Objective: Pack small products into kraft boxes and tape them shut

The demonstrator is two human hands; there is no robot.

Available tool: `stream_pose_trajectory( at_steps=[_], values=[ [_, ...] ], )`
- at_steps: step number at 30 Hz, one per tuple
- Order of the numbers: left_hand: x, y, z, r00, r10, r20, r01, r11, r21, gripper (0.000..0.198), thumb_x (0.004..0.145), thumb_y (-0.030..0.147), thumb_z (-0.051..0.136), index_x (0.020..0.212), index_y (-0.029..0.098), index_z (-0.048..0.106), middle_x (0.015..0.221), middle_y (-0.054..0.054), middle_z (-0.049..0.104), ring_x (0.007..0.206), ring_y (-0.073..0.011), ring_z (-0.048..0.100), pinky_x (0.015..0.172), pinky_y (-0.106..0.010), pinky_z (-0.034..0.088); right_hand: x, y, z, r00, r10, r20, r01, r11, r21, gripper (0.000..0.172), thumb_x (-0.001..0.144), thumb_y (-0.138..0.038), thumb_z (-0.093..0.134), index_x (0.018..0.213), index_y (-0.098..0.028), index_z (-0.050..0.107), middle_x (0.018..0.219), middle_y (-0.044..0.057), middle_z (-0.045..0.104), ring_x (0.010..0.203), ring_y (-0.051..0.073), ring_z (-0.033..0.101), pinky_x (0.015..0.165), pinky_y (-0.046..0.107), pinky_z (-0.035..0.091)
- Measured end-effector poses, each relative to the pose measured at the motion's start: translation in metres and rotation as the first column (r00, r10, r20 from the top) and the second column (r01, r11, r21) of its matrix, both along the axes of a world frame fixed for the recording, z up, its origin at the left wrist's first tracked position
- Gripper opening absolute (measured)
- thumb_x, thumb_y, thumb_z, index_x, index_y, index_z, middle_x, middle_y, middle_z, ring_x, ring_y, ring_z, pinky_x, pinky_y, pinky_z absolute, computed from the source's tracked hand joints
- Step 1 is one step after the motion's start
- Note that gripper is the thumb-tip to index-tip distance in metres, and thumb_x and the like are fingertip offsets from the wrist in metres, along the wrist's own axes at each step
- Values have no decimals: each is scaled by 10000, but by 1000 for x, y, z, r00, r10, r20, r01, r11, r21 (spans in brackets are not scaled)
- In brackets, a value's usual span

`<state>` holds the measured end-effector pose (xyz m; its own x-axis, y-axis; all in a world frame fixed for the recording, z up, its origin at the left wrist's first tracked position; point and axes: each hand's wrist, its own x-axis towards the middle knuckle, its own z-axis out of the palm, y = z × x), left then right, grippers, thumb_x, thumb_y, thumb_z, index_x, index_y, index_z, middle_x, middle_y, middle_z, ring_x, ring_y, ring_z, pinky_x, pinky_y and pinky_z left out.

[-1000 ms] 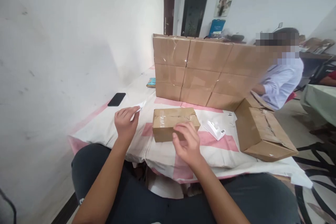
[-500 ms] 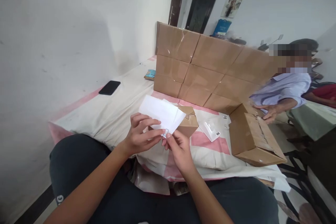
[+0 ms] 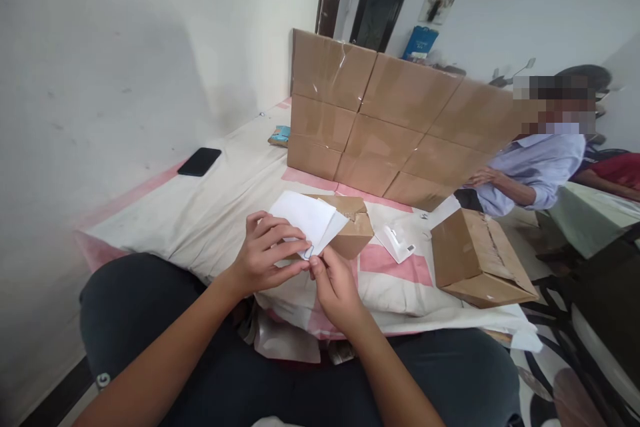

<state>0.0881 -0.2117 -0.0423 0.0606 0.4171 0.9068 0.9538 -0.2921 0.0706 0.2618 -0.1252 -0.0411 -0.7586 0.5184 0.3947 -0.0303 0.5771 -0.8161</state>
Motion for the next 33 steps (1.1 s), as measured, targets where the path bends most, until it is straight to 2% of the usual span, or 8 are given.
stream_pose_trajectory(
  at_steps=[5, 7, 12, 14, 17, 21, 28, 33],
  values=[
    [-1, -2, 1, 998, -49, 29, 49, 999, -2, 169, 843, 343, 721, 982, 253, 687, 930, -1, 760, 913, -194, 633, 909, -419, 343, 0, 1, 0, 1000, -9, -9, 10, 997, 74, 247, 1028, -287, 457, 807, -206, 530, 701, -19, 529, 632, 126, 483, 605, 251, 369],
    [-2, -2, 1, 997, -63, 37, 63, 998, -10, 175, 832, 331, 721, 984, 251, 686, 931, 2, 756, 912, -194, 629, 919, -425, 341, 1, -1, 0, 1000, -9, -20, 10, 998, 55, 257, 1025, -292, 471, 793, -204, 537, 704, -16, 544, 638, 126, 496, 610, 249, 375],
    [-1, -3, 2, 999, -44, -13, 44, 999, 10, 201, 822, 329, 739, 993, 247, 673, 932, 6, 759, 916, -193, 625, 919, -422, 346, -1, -5, 1, 996, -7, -89, -12, 978, -209, 309, 1019, -369, 498, 766, -200, 554, 660, -19, 539, 602, 121, 493, 586, 249, 376],
    [0, -3, 1, 999, -8, -49, 11, 998, 58, 190, 823, 328, 751, 973, 248, 666, 928, 8, 762, 910, -186, 627, 911, -412, 355, -2, -6, 1, 993, 1, -119, -43, 935, -352, 322, 1006, -401, 526, 756, -200, 552, 637, -22, 529, 582, 120, 473, 565, 251, 355],
    [1, -4, -1, 994, 41, -101, -25, 988, 156, 150, 807, 243, 774, 905, 263, 663, 905, 27, 760, 866, -160, 630, 902, -391, 366, -3, -6, 1, 985, 12, -173, -105, 836, -539, 320, 975, -417, 587, 743, -200, 545, 605, -30, 506, 569, 119, 438, 559, 259, 320],
    [1, -6, -2, 987, 74, -140, -35, 965, 258, 193, 807, 111, 740, 845, 285, 664, 884, 51, 750, 834, -128, 616, 900, -368, 376, -3, -10, 6, 980, 20, -197, -153, 705, -692, 317, 924, -422, 653, 729, -188, 565, 539, -49, 444, 528, 109, 386, 544, 263, 271],
    [4, -11, -4, 971, 118, -207, -34, 928, 371, 148, 784, 167, 771, 808, 297, 705, 891, 60, 740, 838, -129, 556, 829, -353, 389, 0, -20, 23, 977, 94, -190, -211, 510, -834, 285, 891, -363, 673, 699, -164, 602, 476, -70, 384, 453, 81, 338, 505, 257, 217],
    [6, -13, -5, 968, 122, -222, -26, 920, 392, 120, 824, 206, 746, 789, 314, 709, 916, 57, 736, 849, -138, 538, 851, -360, 386, 2, -23, 27, 969, 126, -211, -245, 439, -864, 296, 900, -367, 652, 690, -178, 566, 469, -84, 338, 434, 74, 276, 487, 257, 194]
  ],
)
